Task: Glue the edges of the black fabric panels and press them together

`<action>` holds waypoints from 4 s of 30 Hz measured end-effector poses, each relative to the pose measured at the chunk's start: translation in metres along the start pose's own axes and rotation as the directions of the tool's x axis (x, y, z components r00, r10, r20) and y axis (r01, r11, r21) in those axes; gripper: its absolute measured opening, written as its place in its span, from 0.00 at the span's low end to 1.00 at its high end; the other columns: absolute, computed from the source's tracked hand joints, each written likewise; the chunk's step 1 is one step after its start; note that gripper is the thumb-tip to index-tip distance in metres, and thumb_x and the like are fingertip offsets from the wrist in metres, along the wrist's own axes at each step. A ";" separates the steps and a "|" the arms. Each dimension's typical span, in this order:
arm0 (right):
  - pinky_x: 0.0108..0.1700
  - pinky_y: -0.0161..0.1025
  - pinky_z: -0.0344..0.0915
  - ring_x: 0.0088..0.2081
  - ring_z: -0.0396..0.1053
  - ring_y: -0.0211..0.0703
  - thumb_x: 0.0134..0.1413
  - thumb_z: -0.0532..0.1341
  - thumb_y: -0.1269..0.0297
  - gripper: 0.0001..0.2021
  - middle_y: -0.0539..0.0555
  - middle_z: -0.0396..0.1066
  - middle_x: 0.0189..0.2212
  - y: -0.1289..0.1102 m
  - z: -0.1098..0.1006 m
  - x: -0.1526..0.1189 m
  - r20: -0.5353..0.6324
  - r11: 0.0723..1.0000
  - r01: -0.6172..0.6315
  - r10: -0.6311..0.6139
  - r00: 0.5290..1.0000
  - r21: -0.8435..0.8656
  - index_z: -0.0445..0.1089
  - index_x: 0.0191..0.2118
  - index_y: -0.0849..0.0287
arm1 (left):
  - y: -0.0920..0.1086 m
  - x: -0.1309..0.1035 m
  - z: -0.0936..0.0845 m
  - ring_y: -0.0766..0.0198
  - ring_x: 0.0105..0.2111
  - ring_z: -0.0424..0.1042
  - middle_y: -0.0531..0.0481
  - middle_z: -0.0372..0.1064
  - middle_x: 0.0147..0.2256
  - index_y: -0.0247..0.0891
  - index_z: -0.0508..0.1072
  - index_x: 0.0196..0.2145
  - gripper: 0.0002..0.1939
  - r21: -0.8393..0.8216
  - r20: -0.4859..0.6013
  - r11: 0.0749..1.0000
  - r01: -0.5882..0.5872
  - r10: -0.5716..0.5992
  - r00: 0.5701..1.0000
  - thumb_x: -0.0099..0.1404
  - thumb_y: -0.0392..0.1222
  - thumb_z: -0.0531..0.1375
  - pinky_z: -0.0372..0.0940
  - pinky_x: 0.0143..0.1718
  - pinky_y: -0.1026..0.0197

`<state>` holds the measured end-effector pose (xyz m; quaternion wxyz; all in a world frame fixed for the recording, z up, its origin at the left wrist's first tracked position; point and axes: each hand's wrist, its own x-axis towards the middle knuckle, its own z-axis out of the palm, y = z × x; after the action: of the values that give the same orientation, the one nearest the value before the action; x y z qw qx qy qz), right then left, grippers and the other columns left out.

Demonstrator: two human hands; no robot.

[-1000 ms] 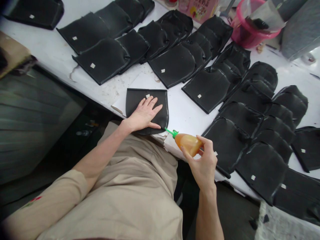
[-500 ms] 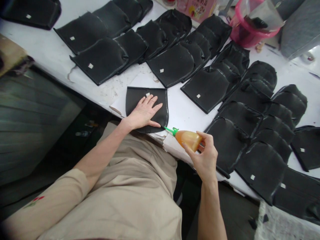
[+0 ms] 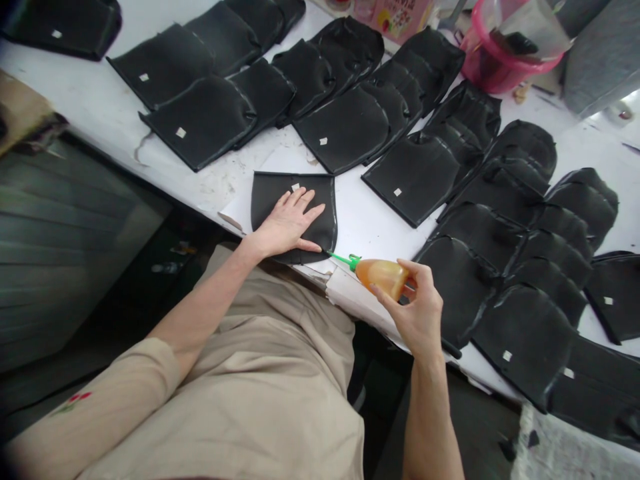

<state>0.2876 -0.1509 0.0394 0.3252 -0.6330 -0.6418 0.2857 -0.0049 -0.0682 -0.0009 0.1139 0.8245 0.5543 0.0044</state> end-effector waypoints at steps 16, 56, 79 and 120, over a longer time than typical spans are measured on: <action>0.42 0.45 0.77 0.42 0.75 0.48 0.43 0.76 0.53 0.28 0.53 0.72 0.45 0.000 0.005 0.000 -0.019 0.999 -0.034 0.034 0.999 0.026 0.71 0.50 0.54 | -0.001 -0.001 0.002 0.36 0.71 0.46 0.28 0.47 0.71 0.34 0.59 0.69 0.50 0.005 -0.006 1.000 0.009 -0.009 1.000 0.59 0.65 0.66 0.45 0.69 0.38; 0.45 0.50 0.79 0.48 0.75 0.53 0.48 0.74 0.52 0.29 0.56 0.71 0.46 0.002 0.022 -0.028 -0.217 0.991 0.051 -0.078 0.973 -0.127 0.68 0.54 0.55 | -0.010 -0.005 -0.005 0.41 0.70 0.51 0.31 0.51 0.70 0.35 0.62 0.68 0.45 -0.040 -0.011 0.999 -0.026 0.025 1.000 0.62 0.65 0.65 0.51 0.68 0.45; 0.42 0.47 0.79 0.45 0.74 0.50 0.45 0.75 0.53 0.28 0.56 0.70 0.47 -0.012 0.034 -0.044 -0.187 0.999 -0.031 0.038 0.982 0.041 0.68 0.51 0.55 | -0.023 -0.017 0.013 0.46 0.73 0.46 0.31 0.47 0.72 0.32 0.60 0.68 0.46 -0.196 -0.096 0.979 -0.054 0.036 0.995 0.62 0.61 0.66 0.42 0.73 0.45; 0.39 0.43 0.75 0.41 0.73 0.45 0.43 0.76 0.55 0.30 0.54 0.69 0.45 -0.001 0.042 -0.044 -0.258 0.988 -0.075 0.109 0.960 0.139 0.67 0.51 0.57 | -0.009 -0.031 0.018 0.37 0.71 0.47 0.26 0.50 0.70 0.28 0.62 0.67 0.52 -0.204 -0.140 0.977 -0.066 0.038 0.989 0.55 0.60 0.71 0.40 0.72 0.38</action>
<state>0.2538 -0.1931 0.0112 0.4343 -0.6726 -0.5429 0.2537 -0.0230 -0.0963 -0.0167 0.1614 0.8200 0.5355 0.1214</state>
